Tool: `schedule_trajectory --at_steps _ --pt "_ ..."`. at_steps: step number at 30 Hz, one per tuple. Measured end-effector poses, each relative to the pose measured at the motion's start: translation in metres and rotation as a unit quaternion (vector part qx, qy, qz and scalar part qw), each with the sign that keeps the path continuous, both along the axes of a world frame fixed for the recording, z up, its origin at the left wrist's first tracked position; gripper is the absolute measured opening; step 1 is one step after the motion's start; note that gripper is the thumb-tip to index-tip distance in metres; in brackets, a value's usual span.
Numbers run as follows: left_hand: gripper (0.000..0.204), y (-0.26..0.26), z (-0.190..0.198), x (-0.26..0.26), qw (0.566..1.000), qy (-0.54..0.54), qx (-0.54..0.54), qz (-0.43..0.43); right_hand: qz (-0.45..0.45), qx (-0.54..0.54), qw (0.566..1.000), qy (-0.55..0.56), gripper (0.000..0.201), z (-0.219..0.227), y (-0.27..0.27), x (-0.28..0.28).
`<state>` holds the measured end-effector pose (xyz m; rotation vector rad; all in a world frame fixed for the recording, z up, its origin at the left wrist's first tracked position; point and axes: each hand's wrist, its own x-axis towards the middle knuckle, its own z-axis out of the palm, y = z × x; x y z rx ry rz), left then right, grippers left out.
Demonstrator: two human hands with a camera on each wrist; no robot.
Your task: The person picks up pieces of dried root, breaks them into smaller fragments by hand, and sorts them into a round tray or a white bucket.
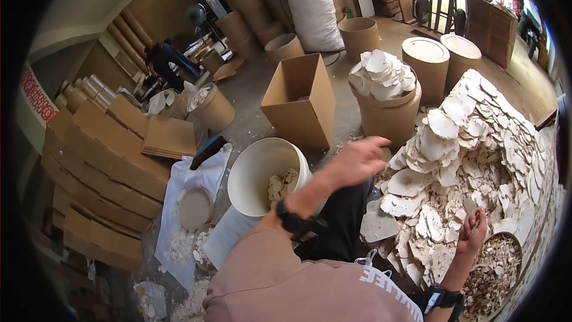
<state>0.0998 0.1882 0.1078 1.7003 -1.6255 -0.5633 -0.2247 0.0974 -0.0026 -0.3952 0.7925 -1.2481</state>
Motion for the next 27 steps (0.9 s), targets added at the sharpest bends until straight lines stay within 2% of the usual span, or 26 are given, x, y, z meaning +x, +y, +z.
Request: schedule_trajectory --at_steps 1,2,3,4,5,7,8,9,12,16,21,27 --pt "0.048 -0.01 -0.004 -0.027 0.996 0.063 0.018 -0.054 0.001 0.001 1.0 0.001 0.017 -0.001 0.003 0.006" --pt "0.055 -0.017 -0.007 -0.053 0.99 0.082 0.036 -0.109 0.001 -0.021 0.999 0.043 0.016 -0.003 0.005 0.013" --pt "0.058 -0.027 -0.017 -0.077 0.988 0.055 0.021 -0.144 0.0 -0.043 0.995 0.086 0.016 -0.003 0.008 0.017" --pt "0.058 -0.032 -0.027 -0.1 0.987 0.049 0.014 -0.156 0.003 -0.045 0.991 0.125 0.014 0.002 0.012 0.022" --pt "0.058 -0.036 -0.036 -0.121 0.985 0.043 0.006 -0.169 0.019 -0.083 0.986 0.141 0.013 -0.014 0.008 0.019" --pt "0.057 -0.041 -0.052 -0.15 0.981 0.048 -0.039 -0.185 0.001 -0.12 0.977 0.174 0.013 -0.012 0.011 0.026" --pt "0.056 -0.044 -0.06 -0.16 0.977 0.079 -0.047 -0.195 0.021 -0.116 0.981 0.157 0.013 -0.009 0.012 0.025" --pt "0.056 -0.048 -0.067 -0.166 0.976 0.08 -0.047 -0.197 0.019 -0.115 0.981 0.158 0.013 -0.007 0.013 0.024" --pt "0.055 -0.05 -0.068 -0.172 0.957 0.202 -0.029 -0.205 0.029 -0.09 0.983 0.158 0.014 0.003 0.017 0.025" --pt "0.056 -0.044 -0.063 -0.171 0.961 0.195 -0.036 -0.195 -0.018 -0.114 0.979 0.166 0.011 -0.001 0.02 0.038" --pt "0.053 -0.042 -0.072 -0.171 0.956 0.227 -0.022 -0.185 0.054 -0.125 0.98 0.147 0.011 -0.005 0.018 0.032" --pt "0.047 -0.042 -0.075 -0.17 0.957 0.226 -0.037 -0.179 0.077 -0.097 0.988 0.093 0.013 -0.016 0.015 0.028"
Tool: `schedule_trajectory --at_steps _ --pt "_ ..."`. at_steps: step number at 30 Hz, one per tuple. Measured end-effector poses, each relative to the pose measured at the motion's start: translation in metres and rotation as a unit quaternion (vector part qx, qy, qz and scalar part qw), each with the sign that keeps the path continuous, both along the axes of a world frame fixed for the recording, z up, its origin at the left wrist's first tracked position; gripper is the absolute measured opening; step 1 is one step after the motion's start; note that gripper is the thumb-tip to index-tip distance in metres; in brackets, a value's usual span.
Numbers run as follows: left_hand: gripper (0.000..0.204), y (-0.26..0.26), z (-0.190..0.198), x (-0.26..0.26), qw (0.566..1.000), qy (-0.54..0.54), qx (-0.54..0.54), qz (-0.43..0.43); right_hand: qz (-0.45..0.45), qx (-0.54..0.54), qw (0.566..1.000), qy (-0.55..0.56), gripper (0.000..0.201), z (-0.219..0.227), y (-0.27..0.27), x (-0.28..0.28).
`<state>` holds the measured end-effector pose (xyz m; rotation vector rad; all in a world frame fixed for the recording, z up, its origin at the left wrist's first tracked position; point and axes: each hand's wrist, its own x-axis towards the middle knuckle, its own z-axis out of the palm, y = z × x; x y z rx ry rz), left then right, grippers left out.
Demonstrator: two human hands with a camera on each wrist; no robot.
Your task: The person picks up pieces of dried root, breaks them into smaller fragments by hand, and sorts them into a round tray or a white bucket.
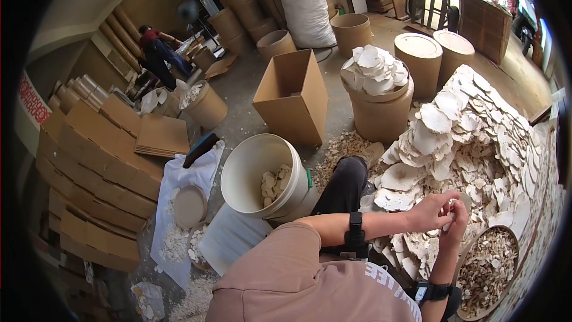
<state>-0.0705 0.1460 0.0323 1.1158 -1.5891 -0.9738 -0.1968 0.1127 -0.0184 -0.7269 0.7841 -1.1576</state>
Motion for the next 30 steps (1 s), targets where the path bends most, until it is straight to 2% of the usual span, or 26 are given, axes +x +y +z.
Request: schedule_trajectory --at_steps 6,12,21,30 --pt "0.038 0.002 0.001 0.002 1.0 0.008 -0.013 0.005 -0.004 0.011 1.0 0.001 0.01 0.006 0.003 0.003" --pt "0.041 0.001 -0.008 0.005 1.0 -0.005 -0.006 0.0 0.026 -0.002 1.0 -0.004 0.009 0.0 0.0 0.001" --pt "0.041 0.001 -0.01 0.005 1.0 0.002 0.009 0.0 0.015 0.009 1.0 0.007 0.01 0.005 0.002 0.003" --pt "0.042 0.002 -0.012 0.005 1.0 0.004 0.003 0.0 0.037 -0.016 0.999 0.014 0.013 -0.013 -0.006 -0.004"
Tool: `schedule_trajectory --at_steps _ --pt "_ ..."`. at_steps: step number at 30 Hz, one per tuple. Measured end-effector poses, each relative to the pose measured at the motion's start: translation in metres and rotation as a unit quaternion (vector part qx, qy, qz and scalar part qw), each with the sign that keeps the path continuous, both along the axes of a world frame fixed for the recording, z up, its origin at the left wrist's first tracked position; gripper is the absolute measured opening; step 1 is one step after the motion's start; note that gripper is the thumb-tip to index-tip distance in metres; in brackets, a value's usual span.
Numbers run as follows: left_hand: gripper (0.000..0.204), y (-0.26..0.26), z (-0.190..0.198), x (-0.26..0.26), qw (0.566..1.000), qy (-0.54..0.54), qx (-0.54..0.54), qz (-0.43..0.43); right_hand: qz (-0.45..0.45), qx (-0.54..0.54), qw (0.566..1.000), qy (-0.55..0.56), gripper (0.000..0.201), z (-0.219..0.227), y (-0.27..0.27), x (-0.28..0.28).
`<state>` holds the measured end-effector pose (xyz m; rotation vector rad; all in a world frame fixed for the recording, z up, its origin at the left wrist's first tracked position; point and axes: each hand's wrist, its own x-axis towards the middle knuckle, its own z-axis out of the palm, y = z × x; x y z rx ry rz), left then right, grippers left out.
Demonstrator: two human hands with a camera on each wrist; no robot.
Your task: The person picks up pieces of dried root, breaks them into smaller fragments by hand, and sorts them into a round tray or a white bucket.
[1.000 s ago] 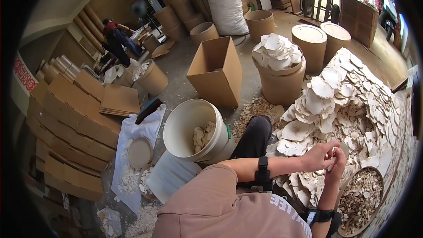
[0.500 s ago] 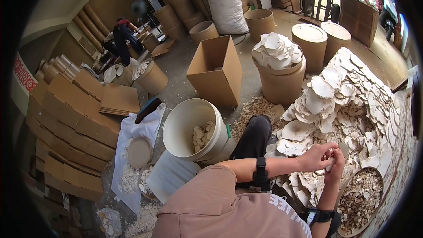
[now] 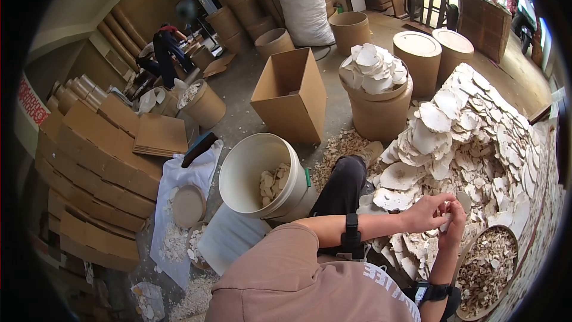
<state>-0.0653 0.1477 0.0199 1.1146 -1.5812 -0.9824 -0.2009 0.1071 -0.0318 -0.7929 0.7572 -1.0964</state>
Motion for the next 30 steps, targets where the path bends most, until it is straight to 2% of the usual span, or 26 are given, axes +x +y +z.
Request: schedule_trajectory --at_steps 4,7,30 --pt "0.042 0.0 0.002 0.0 1.0 0.0 0.017 -0.005 0.005 -0.002 1.0 0.001 0.013 0.007 0.002 0.002" --pt "0.042 0.0 -0.002 -0.001 1.0 -0.001 0.003 0.001 -0.024 0.028 0.999 -0.006 0.011 0.018 0.006 0.008" --pt "0.044 0.001 -0.006 0.002 1.0 -0.006 -0.021 -0.004 -0.029 0.008 0.999 0.029 0.012 0.014 0.005 0.007"
